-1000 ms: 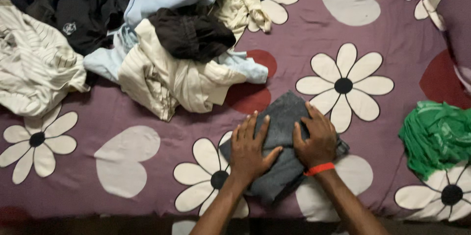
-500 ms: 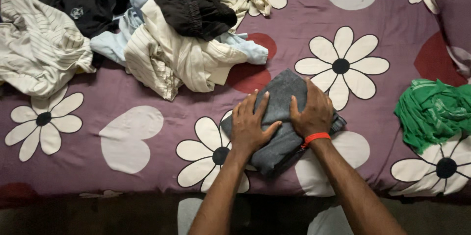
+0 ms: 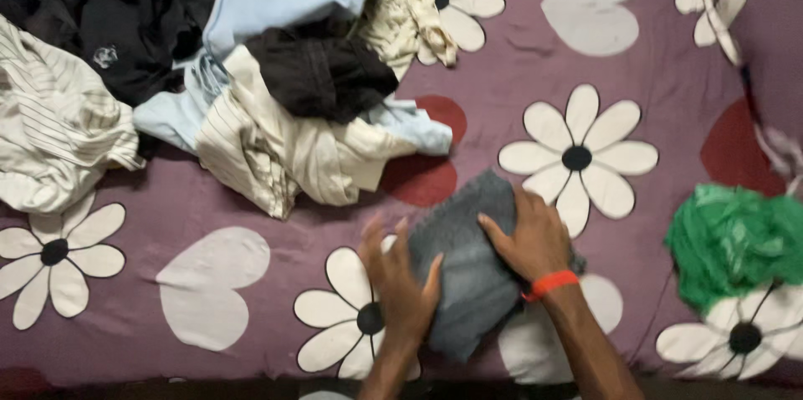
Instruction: The person folds a green shirt, a pair of jeans, and a striped shirt by hand on a floral bedspread and places each item onto a white surface nearby.
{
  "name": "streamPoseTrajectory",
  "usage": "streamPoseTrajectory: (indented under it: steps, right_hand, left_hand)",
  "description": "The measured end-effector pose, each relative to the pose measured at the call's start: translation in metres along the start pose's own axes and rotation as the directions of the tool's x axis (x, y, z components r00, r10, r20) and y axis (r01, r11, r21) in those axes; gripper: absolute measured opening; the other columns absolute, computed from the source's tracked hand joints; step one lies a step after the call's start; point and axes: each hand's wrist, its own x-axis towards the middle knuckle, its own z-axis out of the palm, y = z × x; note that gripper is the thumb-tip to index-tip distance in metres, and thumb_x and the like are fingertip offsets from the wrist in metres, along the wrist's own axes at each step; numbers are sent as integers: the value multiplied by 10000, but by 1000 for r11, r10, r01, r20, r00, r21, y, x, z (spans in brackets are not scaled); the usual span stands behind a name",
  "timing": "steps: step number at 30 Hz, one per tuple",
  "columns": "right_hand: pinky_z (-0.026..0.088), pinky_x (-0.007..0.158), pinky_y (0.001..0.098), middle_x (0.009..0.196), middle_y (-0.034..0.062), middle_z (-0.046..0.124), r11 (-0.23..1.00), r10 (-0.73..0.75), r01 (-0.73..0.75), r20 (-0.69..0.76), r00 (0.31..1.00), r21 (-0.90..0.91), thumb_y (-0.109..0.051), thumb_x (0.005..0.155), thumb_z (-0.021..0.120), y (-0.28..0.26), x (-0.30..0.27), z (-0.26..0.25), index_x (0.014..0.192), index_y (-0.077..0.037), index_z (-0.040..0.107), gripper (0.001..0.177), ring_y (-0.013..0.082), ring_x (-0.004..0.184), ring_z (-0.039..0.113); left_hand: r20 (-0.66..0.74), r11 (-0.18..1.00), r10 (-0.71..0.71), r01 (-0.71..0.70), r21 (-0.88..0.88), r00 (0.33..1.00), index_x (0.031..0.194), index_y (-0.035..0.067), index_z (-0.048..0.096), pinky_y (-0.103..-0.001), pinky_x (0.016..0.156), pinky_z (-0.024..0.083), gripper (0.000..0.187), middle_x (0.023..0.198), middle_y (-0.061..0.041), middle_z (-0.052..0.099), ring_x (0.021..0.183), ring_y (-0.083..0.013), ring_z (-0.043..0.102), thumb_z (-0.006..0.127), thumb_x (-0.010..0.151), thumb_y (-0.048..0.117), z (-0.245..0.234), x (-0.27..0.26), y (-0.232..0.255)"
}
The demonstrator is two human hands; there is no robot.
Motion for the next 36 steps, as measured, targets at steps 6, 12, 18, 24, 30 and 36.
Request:
streamPoseTrajectory:
  steps: [6, 12, 18, 24, 30, 36]
  right_hand:
    - [513, 1016, 467, 1365, 250, 588, 976, 163, -210, 454, 876, 55, -635, 668, 818, 18, 13, -40, 1533, -49, 377, 1134, 389, 1239, 607]
    - [500, 1052, 384, 1346, 167, 671, 789, 46, -403, 609, 792, 464, -416, 702, 878, 62, -28, -44, 1430, -34, 500, 905, 265, 1249, 645]
    - [548, 990, 367, 1306, 169, 723, 489, 170, -638, 652, 739, 595, -271, 768, 841, 46, -95, -138, 1439, -31, 540, 773, 233, 1157, 690]
    - [521, 1014, 405, 1466, 169, 572, 271, 45, -631, 646, 762, 727, -249, 785, 798, 50, -114, -265, 1578, -100, 328, 934, 257, 1251, 613]
    - [249, 1187, 394, 1638, 162, 357, 463, -83, -309, 387, 918, 831, -351, 851, 718, 60, -119, -375, 1600, -65, 287, 910, 251, 1513, 316]
    - [256, 1198, 391, 1617, 208, 409, 541, 20, -65, 65, 998, 839, -331, 881, 666, 33, -134, -444, 1564, 2, 361, 819, 279, 1505, 360]
  left_hand:
    - [385, 370, -639, 705, -605, 666, 1607, 117, 97, -416, 1110, 393, 1145, 1543, -201, 343, 1398, -347, 447, 839, 738, 182, -16, -56, 16]
    - [754, -73, -623, 944, -320, 208, 1356, -69, 604, -441, 956, 537, 730, 1208, -236, 722, 1081, -358, 692, 838, 723, 208, -59, -25, 12]
    - [848, -90, -513, 975, -205, 131, 1361, 23, 598, -361, 954, 536, 699, 1231, -174, 721, 1084, -270, 695, 839, 731, 203, -165, 27, 79]
    - [908, -43, -397, 986, -160, 130, 1415, 71, 486, -452, 920, 568, 796, 1195, -172, 676, 1053, -296, 668, 804, 693, 176, -245, 72, 172]
    - [835, -3, -402, 911, -412, 376, 1461, 101, 416, -461, 910, 582, 880, 1209, -188, 664, 1056, -309, 692, 804, 673, 166, -276, 114, 263]
    - [652, 384, -162, 656, -650, 741, 1629, 217, 71, -412, 1099, 410, 1194, 1547, -122, 432, 1366, -304, 506, 767, 660, 158, -308, 151, 338]
